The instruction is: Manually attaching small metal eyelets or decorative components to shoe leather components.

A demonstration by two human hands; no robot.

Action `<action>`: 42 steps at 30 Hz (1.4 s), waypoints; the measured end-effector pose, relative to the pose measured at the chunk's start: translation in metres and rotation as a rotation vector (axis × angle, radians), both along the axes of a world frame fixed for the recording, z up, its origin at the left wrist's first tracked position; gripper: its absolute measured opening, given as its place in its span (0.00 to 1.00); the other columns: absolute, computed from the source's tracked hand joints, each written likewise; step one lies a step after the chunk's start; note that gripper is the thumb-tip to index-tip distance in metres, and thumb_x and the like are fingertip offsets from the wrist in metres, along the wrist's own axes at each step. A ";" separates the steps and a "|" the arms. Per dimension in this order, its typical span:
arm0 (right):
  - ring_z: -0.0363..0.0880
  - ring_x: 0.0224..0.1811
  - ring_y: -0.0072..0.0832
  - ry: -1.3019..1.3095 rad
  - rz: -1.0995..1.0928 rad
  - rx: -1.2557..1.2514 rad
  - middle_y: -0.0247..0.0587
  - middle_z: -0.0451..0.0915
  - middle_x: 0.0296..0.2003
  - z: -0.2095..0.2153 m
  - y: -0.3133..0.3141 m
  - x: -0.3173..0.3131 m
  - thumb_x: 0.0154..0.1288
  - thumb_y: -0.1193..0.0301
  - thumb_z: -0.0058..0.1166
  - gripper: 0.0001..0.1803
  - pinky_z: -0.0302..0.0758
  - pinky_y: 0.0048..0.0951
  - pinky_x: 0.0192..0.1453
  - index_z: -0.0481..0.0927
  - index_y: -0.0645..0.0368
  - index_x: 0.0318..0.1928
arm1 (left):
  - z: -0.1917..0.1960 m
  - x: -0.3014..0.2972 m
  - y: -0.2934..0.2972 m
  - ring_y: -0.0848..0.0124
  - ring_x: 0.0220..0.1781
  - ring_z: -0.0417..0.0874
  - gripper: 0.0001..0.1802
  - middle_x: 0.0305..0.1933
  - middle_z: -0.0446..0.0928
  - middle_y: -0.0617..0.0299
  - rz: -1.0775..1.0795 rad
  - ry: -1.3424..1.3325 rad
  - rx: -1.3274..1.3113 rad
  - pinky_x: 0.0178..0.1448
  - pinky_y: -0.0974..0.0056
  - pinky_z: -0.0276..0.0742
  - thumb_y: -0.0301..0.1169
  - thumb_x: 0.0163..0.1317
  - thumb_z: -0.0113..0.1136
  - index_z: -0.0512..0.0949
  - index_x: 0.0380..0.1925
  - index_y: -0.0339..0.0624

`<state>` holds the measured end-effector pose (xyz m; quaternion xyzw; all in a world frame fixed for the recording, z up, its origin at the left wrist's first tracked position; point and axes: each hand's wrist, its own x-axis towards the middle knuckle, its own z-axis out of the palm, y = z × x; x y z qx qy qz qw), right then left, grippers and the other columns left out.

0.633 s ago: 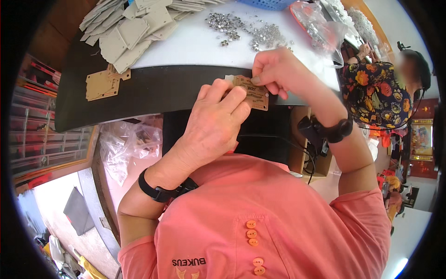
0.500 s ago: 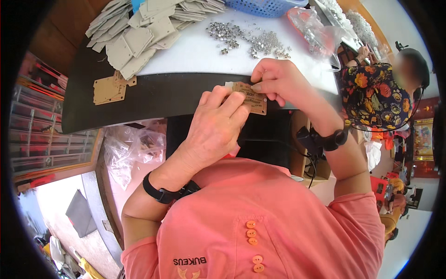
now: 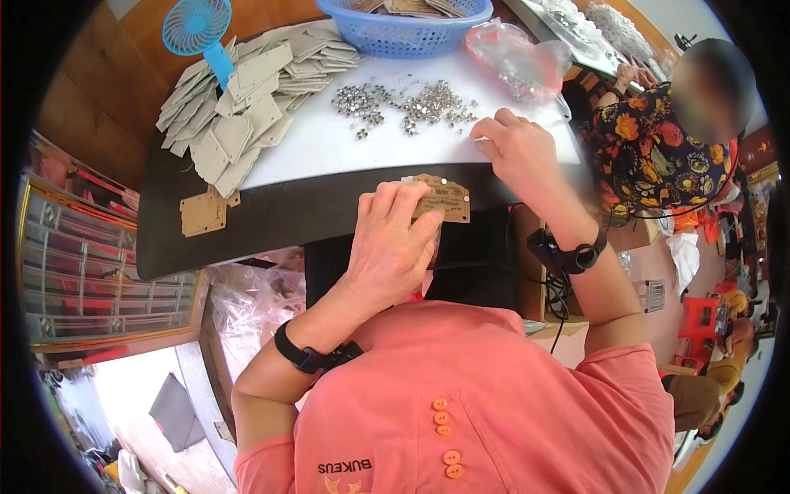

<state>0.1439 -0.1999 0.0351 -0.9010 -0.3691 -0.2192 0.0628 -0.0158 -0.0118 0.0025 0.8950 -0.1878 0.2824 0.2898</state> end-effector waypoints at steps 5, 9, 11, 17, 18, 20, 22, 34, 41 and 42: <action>0.83 0.34 0.44 0.159 0.042 0.296 0.40 0.82 0.31 0.008 0.001 0.009 0.59 0.70 0.59 0.03 0.78 0.45 0.39 0.84 0.50 0.33 | -0.003 0.008 0.001 0.56 0.50 0.73 0.15 0.50 0.75 0.56 -0.018 0.013 0.028 0.51 0.54 0.69 0.20 0.49 0.65 0.81 0.40 0.41; 0.84 0.34 0.42 0.075 0.115 0.141 0.40 0.82 0.32 -0.007 0.012 0.005 0.60 0.69 0.59 0.03 0.79 0.43 0.39 0.85 0.49 0.33 | -0.003 0.012 -0.003 0.55 0.49 0.74 0.15 0.48 0.75 0.55 -0.036 -0.005 0.030 0.50 0.55 0.71 0.18 0.49 0.64 0.80 0.40 0.41; 0.84 0.34 0.42 0.109 0.109 0.157 0.40 0.82 0.31 -0.006 0.012 0.007 0.60 0.69 0.59 0.03 0.79 0.43 0.39 0.85 0.49 0.33 | -0.005 0.013 -0.003 0.55 0.49 0.74 0.16 0.48 0.76 0.55 -0.030 -0.020 0.030 0.50 0.55 0.71 0.18 0.49 0.64 0.80 0.40 0.41; 0.83 0.33 0.45 0.209 0.109 0.251 0.43 0.83 0.29 0.010 0.022 0.016 0.59 0.69 0.57 0.04 0.77 0.44 0.37 0.85 0.51 0.32 | -0.002 0.007 -0.001 0.55 0.49 0.74 0.18 0.49 0.76 0.57 0.022 -0.057 0.047 0.49 0.54 0.71 0.18 0.48 0.64 0.81 0.41 0.41; 0.83 0.32 0.45 0.220 0.108 0.214 0.44 0.84 0.29 0.011 0.026 0.017 0.58 0.69 0.57 0.05 0.77 0.44 0.36 0.85 0.52 0.32 | -0.002 0.007 0.000 0.56 0.49 0.74 0.18 0.49 0.76 0.57 0.016 -0.037 0.065 0.49 0.54 0.70 0.18 0.47 0.64 0.81 0.41 0.42; 0.82 0.32 0.46 0.240 0.056 0.134 0.45 0.83 0.27 0.010 0.033 0.021 0.59 0.68 0.59 0.05 0.76 0.44 0.37 0.85 0.52 0.34 | -0.003 0.006 0.002 0.56 0.49 0.74 0.18 0.49 0.76 0.57 0.012 -0.021 0.078 0.48 0.55 0.70 0.18 0.47 0.64 0.81 0.41 0.42; 0.82 0.32 0.46 0.259 0.005 0.050 0.46 0.83 0.26 0.006 0.037 0.025 0.59 0.66 0.60 0.06 0.76 0.44 0.38 0.85 0.51 0.35 | -0.007 0.007 0.003 0.58 0.48 0.75 0.18 0.48 0.77 0.59 0.003 -0.047 0.058 0.48 0.56 0.69 0.19 0.47 0.64 0.81 0.42 0.42; 0.83 0.32 0.44 0.429 -0.042 0.231 0.44 0.84 0.26 0.019 0.028 0.025 0.56 0.67 0.60 0.05 0.77 0.42 0.39 0.86 0.51 0.32 | -0.012 0.008 0.006 0.57 0.46 0.75 0.20 0.47 0.77 0.59 -0.018 -0.086 0.000 0.47 0.55 0.70 0.19 0.44 0.64 0.80 0.42 0.43; 0.82 0.31 0.47 0.263 0.092 0.063 0.47 0.82 0.24 0.010 0.039 0.013 0.56 0.69 0.58 0.04 0.75 0.47 0.34 0.84 0.53 0.30 | -0.014 0.009 0.006 0.57 0.46 0.76 0.21 0.47 0.77 0.60 -0.024 -0.093 0.005 0.47 0.56 0.70 0.18 0.43 0.64 0.80 0.42 0.43; 0.82 0.30 0.48 0.231 0.126 0.042 0.48 0.82 0.23 0.008 0.038 0.014 0.57 0.70 0.57 0.04 0.75 0.48 0.33 0.83 0.53 0.30 | -0.014 0.009 0.006 0.57 0.46 0.76 0.21 0.47 0.77 0.60 -0.025 -0.098 0.010 0.47 0.56 0.71 0.18 0.43 0.63 0.80 0.42 0.43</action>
